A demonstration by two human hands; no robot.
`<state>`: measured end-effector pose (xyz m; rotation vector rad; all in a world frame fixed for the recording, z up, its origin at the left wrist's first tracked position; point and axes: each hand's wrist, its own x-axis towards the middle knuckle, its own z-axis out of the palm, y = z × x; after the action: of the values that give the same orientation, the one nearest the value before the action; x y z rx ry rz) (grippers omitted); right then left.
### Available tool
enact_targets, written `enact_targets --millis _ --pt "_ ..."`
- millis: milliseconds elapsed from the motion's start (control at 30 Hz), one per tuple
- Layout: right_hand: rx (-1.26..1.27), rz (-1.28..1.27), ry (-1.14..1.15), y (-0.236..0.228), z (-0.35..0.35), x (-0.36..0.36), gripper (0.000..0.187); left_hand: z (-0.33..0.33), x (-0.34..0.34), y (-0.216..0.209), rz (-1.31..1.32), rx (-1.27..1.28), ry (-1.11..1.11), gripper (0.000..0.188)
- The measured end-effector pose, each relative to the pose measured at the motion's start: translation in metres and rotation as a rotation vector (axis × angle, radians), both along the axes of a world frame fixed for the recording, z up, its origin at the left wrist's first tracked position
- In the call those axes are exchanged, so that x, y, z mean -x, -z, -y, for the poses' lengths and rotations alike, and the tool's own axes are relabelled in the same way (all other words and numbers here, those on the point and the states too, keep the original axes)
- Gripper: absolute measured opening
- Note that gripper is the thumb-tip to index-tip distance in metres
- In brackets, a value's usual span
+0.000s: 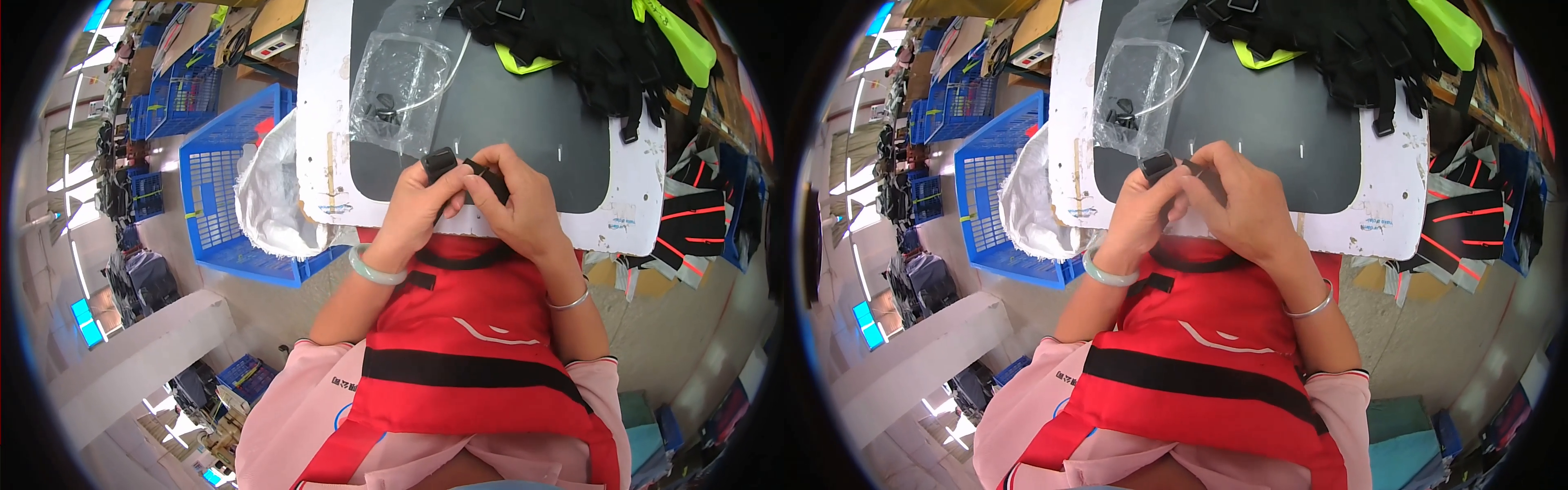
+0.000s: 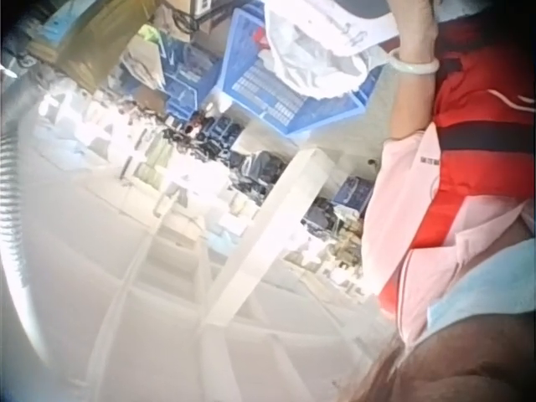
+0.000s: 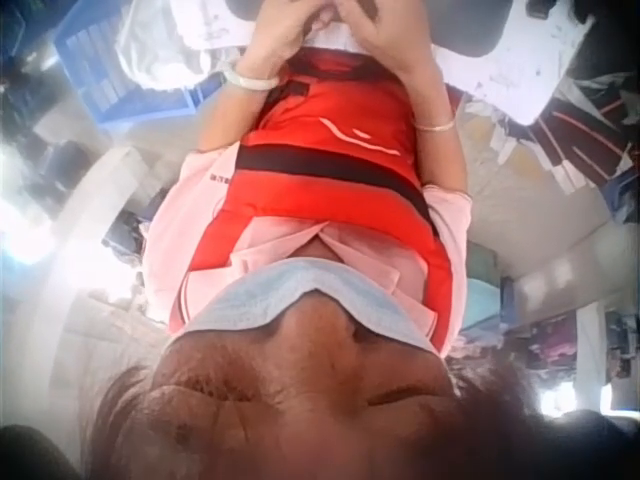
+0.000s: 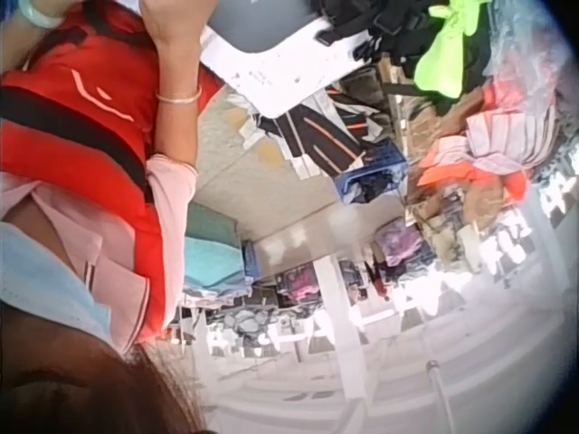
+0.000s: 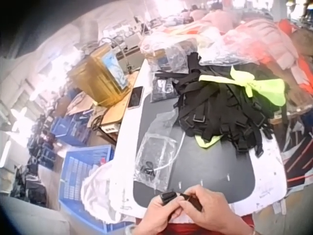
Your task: Threading and attaching plastic buckles onto black webbing straps on an assembly line.
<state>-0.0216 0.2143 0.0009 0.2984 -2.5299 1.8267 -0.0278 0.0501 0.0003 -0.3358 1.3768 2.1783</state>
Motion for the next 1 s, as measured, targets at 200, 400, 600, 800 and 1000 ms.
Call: enact_targets --millis 200,400,600,800,1000 --pt "0.033 0.237 -0.057 -0.001 -0.007 -0.002 0.011 -0.002 -0.001 -0.006 -0.076 0.1 -0.108 0.021" --pt "0.733 0.679 -0.11 -0.001 0.001 -0.003 0.011 -0.005 0.007 -0.015 0.001 -0.122 -0.122 0.062" --pt "0.706 0.618 -0.125 -0.007 0.012 0.0 0.01 -0.015 -0.002 0.004 -0.636 0.372 -0.034 0.07" --pt "0.888 0.697 -0.169 -0.011 -0.001 -0.003 0.012 -0.011 -0.003 -0.005 -0.956 0.76 0.091 0.07" --pt "0.869 0.699 -0.197 0.0 -0.008 -0.008 0.016 -0.004 -0.001 -0.02 -0.904 0.989 0.34 0.053"
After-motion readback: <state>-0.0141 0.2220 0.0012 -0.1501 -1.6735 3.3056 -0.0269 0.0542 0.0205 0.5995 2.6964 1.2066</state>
